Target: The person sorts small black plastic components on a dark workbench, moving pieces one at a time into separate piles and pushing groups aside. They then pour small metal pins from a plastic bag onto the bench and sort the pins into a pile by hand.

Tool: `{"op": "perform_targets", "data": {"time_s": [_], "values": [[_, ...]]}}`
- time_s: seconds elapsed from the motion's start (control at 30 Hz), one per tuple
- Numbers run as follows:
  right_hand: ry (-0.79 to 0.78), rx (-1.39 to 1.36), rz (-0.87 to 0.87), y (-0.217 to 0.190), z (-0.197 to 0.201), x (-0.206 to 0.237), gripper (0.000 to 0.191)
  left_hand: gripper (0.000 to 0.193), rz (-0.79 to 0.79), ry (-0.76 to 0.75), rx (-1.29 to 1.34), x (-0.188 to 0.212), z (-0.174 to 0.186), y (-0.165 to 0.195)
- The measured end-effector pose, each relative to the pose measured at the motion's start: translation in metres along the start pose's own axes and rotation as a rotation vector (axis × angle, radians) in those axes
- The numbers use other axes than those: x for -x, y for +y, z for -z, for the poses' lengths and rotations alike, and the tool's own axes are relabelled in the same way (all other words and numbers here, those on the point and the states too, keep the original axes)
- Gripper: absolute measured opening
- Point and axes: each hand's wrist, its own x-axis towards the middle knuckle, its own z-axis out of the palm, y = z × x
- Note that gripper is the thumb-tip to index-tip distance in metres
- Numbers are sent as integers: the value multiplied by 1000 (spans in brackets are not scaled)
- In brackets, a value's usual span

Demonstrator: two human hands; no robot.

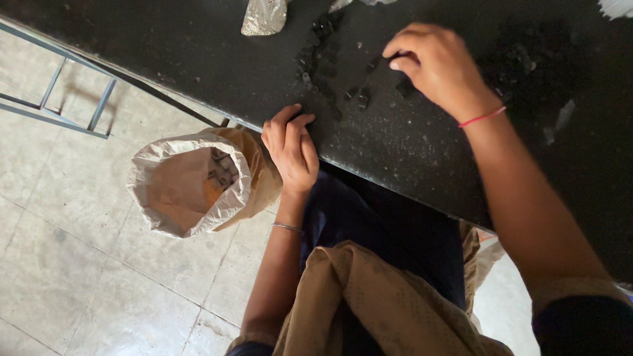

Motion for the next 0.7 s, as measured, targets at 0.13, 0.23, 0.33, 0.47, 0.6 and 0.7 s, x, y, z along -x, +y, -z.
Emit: {"op": "perform_targets", "data": {"time_s": [0.13, 0.23, 0.33, 0.47, 0.6, 0.7], "values": [[-14, -166, -108, 14, 12, 5, 7, 24, -6, 0, 12, 1, 0, -1], [64, -142, -230, 20, 11, 11, 10, 24, 1, 10, -5, 1, -1, 0], [94, -98, -115, 18, 3, 11, 14, 24, 13, 6, -3, 1, 0, 1], [90, -61, 5, 7, -9, 10, 13, 24, 1, 1, 7, 0, 3, 2], [57, 7, -5, -9, -11, 15, 16, 23, -7, 7, 13, -1, 5, 0], [21, 46, -18, -24, -9, 23, 21, 22, -9, 5, 17, 0, 7, -2]]}}
